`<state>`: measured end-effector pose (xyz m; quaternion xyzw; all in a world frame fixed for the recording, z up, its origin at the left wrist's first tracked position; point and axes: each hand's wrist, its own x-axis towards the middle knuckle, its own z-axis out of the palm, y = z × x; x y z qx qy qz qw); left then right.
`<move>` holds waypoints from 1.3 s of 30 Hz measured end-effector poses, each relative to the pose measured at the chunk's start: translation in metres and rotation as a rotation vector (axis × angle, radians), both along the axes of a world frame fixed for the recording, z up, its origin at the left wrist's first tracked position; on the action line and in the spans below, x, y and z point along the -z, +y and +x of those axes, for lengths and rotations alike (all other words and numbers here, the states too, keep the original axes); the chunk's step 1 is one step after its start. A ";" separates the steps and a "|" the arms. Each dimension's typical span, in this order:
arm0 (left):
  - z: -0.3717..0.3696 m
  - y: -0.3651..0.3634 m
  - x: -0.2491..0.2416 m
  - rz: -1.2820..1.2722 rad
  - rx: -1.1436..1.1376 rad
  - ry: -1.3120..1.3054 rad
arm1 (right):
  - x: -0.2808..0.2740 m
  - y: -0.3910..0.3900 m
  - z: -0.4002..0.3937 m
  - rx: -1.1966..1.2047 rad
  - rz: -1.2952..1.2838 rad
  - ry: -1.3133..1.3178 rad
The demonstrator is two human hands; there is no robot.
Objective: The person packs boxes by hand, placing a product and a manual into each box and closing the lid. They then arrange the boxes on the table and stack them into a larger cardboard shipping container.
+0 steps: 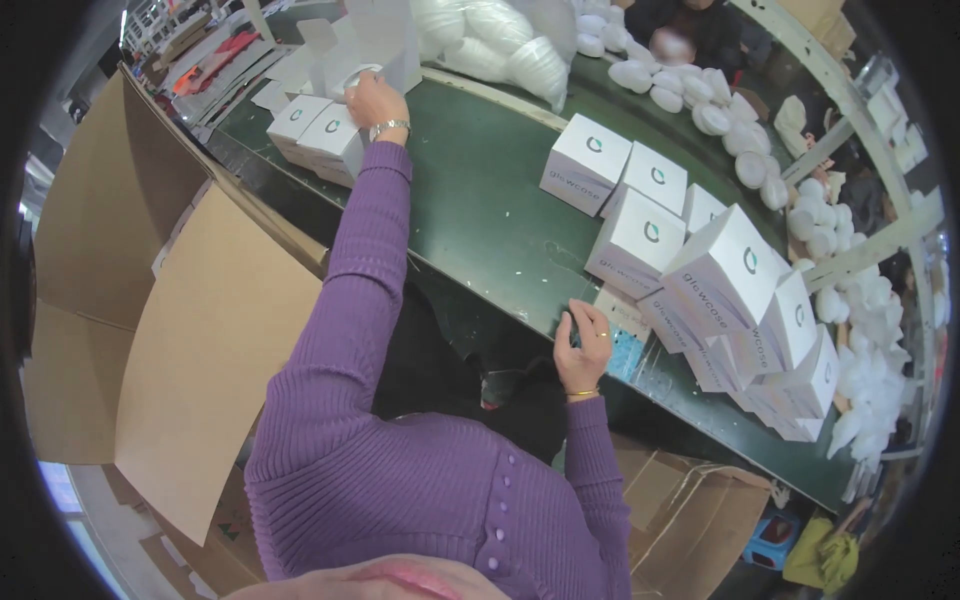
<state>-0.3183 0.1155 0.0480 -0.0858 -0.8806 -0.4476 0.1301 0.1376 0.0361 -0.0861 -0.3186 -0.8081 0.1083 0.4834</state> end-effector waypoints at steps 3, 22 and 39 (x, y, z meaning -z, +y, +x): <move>0.014 0.011 0.020 0.041 0.028 0.244 | 0.001 0.001 0.001 -0.003 -0.023 -0.010; 0.227 -0.148 -0.009 0.460 1.187 0.549 | -0.073 -0.028 -0.055 -0.040 -0.107 0.250; 0.183 -0.112 0.026 0.383 1.530 0.058 | -0.076 -0.011 -0.053 -0.201 0.172 -0.081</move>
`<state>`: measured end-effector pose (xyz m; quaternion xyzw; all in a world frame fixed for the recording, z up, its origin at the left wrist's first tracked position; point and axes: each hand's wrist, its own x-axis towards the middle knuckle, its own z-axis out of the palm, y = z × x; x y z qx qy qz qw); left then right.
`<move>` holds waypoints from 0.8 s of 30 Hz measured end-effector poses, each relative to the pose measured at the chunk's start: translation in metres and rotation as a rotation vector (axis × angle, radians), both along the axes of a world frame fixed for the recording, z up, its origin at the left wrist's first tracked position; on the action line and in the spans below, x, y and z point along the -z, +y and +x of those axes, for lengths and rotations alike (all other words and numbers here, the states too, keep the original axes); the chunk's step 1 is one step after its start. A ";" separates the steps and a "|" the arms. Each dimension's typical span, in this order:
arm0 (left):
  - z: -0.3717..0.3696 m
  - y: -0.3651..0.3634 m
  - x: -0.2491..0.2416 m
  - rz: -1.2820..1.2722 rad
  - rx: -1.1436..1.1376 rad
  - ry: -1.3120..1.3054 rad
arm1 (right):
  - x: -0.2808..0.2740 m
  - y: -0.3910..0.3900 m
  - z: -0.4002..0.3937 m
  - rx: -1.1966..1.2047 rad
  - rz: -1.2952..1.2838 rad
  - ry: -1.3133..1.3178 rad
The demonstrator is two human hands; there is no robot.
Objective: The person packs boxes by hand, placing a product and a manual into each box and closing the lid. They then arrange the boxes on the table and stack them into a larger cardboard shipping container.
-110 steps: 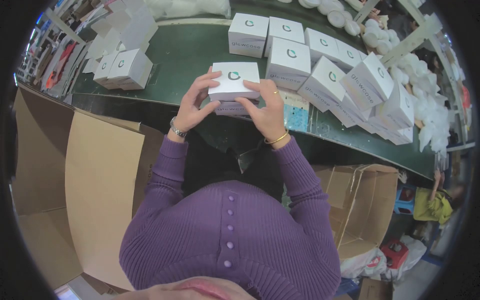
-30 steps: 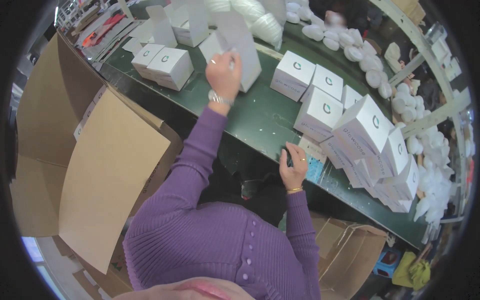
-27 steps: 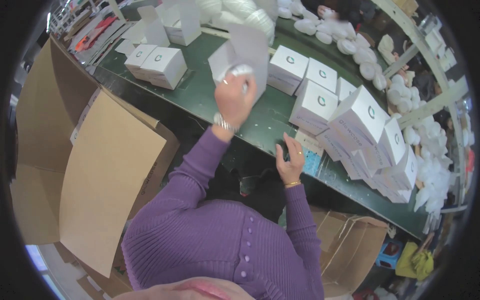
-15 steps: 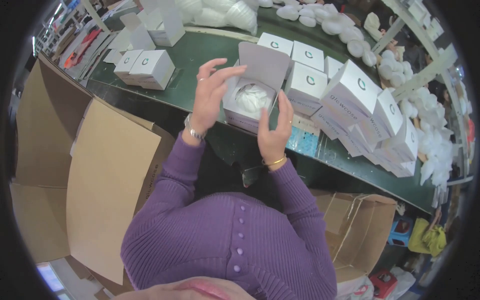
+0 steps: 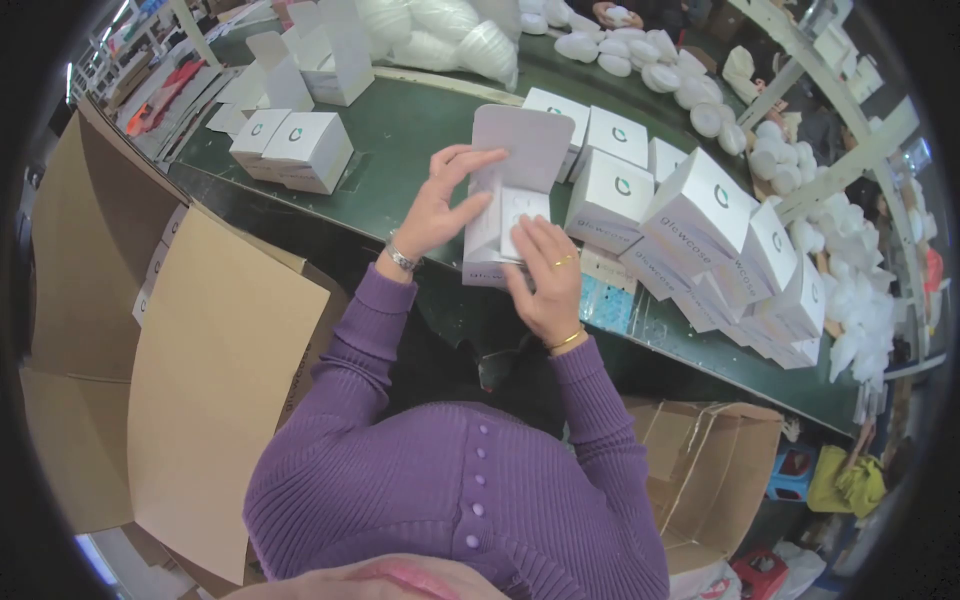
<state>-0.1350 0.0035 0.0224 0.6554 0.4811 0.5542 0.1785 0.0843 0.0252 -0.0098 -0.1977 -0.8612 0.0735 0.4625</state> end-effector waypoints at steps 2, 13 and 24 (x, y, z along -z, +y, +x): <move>0.011 0.000 0.010 0.019 -0.049 -0.030 | 0.003 -0.001 -0.002 0.051 0.023 -0.003; 0.019 0.003 0.020 -0.027 -0.038 -0.136 | -0.058 0.016 -0.017 0.086 -0.834 0.459; 0.018 -0.001 0.038 0.067 -0.045 -0.150 | -0.035 0.005 0.027 -0.090 -0.732 0.066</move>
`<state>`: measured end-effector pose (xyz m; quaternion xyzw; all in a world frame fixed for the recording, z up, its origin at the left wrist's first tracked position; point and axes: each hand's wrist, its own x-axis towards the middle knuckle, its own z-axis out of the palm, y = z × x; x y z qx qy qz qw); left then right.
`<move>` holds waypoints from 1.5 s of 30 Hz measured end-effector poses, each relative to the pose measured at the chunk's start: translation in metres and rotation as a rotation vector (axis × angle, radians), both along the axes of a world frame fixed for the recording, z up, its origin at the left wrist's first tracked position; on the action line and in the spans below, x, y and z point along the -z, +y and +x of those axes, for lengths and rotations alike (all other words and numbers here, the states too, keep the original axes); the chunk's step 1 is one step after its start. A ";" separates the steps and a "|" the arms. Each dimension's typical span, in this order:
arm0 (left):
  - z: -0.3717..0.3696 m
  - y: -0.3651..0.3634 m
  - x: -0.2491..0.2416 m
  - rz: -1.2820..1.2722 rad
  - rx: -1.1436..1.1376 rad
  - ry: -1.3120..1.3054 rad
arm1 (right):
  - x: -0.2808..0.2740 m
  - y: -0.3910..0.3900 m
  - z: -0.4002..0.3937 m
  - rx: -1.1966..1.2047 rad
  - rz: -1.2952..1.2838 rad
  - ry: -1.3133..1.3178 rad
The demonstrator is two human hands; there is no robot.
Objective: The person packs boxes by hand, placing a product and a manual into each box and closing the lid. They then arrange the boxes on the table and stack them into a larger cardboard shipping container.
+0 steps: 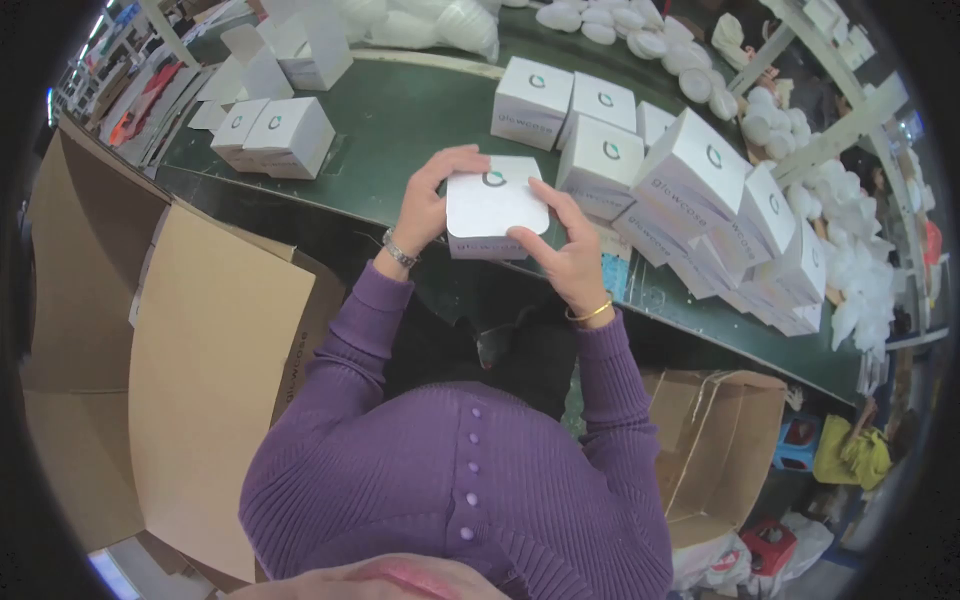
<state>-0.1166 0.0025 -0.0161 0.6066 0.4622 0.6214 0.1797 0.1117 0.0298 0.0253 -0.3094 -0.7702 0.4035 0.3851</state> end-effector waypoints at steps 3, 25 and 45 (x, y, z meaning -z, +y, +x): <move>-0.005 -0.005 -0.003 -0.015 0.095 0.000 | 0.022 0.000 -0.004 0.060 0.231 -0.043; -0.002 -0.046 0.023 0.284 0.011 0.313 | 0.055 0.006 -0.009 0.174 0.552 0.089; -0.002 -0.026 0.011 -0.160 0.101 -0.021 | 0.067 -0.009 0.010 0.223 0.219 0.228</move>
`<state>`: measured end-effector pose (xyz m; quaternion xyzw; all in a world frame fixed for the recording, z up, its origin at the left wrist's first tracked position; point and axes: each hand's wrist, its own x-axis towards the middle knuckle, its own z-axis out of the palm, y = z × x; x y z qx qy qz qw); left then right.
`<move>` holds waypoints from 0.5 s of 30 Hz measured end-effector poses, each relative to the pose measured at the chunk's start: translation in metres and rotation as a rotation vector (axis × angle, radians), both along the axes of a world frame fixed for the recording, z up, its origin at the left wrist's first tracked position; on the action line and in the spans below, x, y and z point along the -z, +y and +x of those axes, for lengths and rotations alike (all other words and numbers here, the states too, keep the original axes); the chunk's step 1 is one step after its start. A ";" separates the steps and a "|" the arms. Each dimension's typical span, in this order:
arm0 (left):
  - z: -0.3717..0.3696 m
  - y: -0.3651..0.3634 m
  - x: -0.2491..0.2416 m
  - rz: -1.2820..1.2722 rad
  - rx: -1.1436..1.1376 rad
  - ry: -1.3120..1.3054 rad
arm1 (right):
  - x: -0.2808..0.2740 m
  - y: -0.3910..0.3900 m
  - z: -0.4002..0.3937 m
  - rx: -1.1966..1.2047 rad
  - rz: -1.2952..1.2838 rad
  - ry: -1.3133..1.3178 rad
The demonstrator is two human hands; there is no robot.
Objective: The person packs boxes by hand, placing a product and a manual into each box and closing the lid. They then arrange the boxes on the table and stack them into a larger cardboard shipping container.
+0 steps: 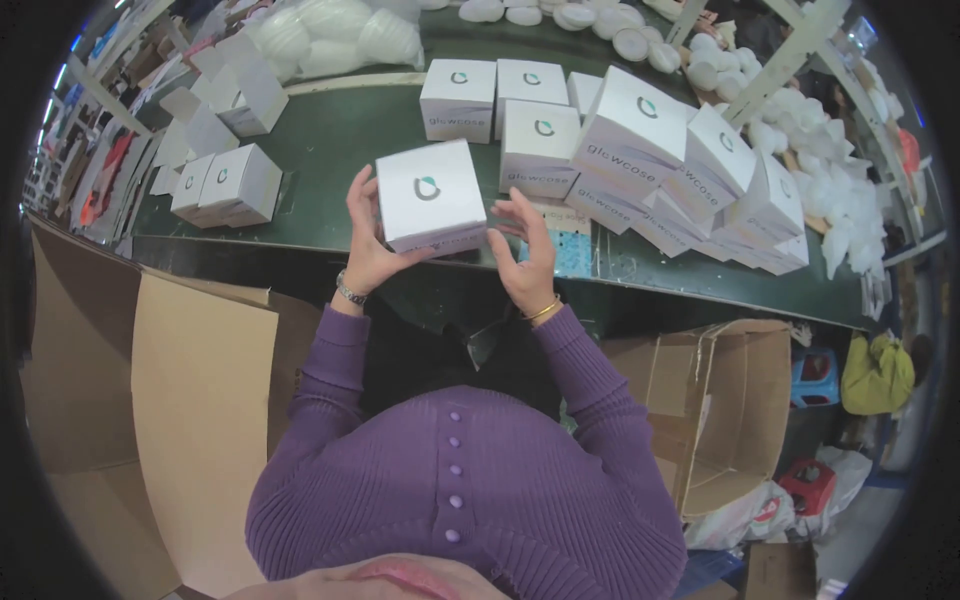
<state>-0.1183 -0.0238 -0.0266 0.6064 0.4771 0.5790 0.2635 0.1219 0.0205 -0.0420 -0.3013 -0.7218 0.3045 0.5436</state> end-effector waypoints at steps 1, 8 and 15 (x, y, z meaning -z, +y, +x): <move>0.004 0.007 -0.010 0.050 -0.015 -0.023 | 0.002 0.001 0.003 0.041 0.017 0.018; 0.032 0.092 -0.077 0.169 0.022 -0.132 | 0.033 0.003 0.008 0.168 0.006 -0.043; 0.066 0.156 -0.056 0.011 0.141 0.135 | 0.037 0.007 0.005 0.119 0.142 -0.163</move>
